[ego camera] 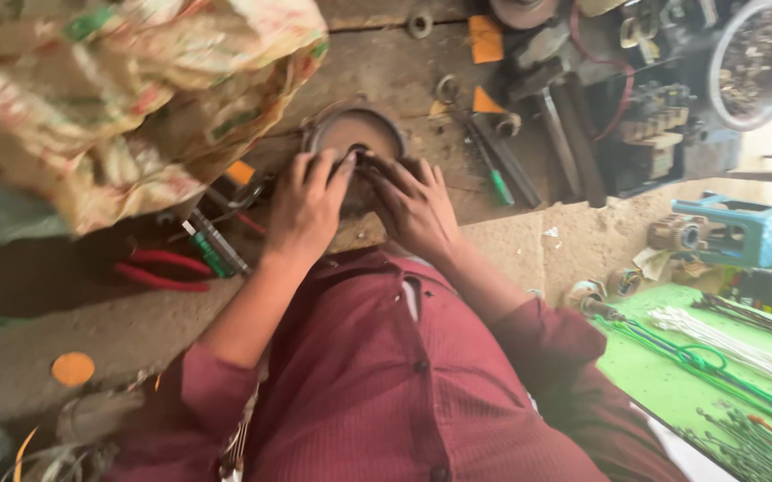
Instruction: The person works at a cluttered wooden workbench fitting a metal rotor shaft into a circular pump housing, tapping and pressing the shaft by hand, then using a screwdriver on the housing and handling small rings and fasteners while another person stands nearby.
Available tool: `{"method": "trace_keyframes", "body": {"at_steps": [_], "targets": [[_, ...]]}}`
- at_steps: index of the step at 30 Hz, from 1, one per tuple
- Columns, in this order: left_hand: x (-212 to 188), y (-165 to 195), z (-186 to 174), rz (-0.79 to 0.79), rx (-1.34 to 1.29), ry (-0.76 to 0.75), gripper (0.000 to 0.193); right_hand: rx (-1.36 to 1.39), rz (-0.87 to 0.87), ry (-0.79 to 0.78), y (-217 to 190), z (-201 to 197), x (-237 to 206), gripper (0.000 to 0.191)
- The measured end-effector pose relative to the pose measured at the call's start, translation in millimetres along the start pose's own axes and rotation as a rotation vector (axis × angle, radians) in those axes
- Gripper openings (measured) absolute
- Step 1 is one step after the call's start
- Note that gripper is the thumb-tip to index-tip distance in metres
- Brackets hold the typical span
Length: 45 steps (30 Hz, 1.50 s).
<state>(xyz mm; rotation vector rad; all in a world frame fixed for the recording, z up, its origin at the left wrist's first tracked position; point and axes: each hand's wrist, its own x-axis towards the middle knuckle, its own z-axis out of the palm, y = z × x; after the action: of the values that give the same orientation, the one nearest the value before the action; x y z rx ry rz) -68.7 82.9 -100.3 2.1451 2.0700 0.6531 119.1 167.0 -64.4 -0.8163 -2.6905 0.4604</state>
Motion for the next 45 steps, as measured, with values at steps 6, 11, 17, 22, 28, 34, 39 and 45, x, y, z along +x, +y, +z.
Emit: {"method": "trace_keyframes", "body": {"at_steps": [6,11,17,22,28,34,39,45], "targets": [[-1.9,11.2,-1.1,-0.051,0.041,-0.037,0.04,0.044,0.278,0.13,29.2,-30.4,-40.5,0.028],[4.9,18.7,-2.4,-0.073,0.142,-0.115,0.039,0.063,0.334,0.119,47.5,-35.7,-53.4,0.022],[9.7,25.8,1.8,-0.134,0.202,-0.156,0.037,0.155,0.265,0.058,48.7,-31.6,-56.5,0.02],[12.7,24.8,0.6,-0.179,0.072,-0.091,0.031,0.182,0.161,0.011,54.1,-36.7,-62.0,0.017],[31.1,42.8,10.0,-0.261,0.053,-0.047,0.027,0.235,0.127,-0.005,73.3,-44.0,-72.2,0.015],[36.3,52.1,13.3,-0.344,0.101,-0.017,0.025,0.279,0.058,-0.042,85.3,-47.2,-74.1,0.014],[37.7,56.2,11.0,-0.369,0.087,0.018,0.024,0.284,0.017,-0.088,101.6,-54.0,-78.3,0.013],[60.0,53.6,11.0,-0.624,0.043,0.067,0.041,0.265,-0.028,-0.085,117.8,-64.0,-79.1,0.013]]}}
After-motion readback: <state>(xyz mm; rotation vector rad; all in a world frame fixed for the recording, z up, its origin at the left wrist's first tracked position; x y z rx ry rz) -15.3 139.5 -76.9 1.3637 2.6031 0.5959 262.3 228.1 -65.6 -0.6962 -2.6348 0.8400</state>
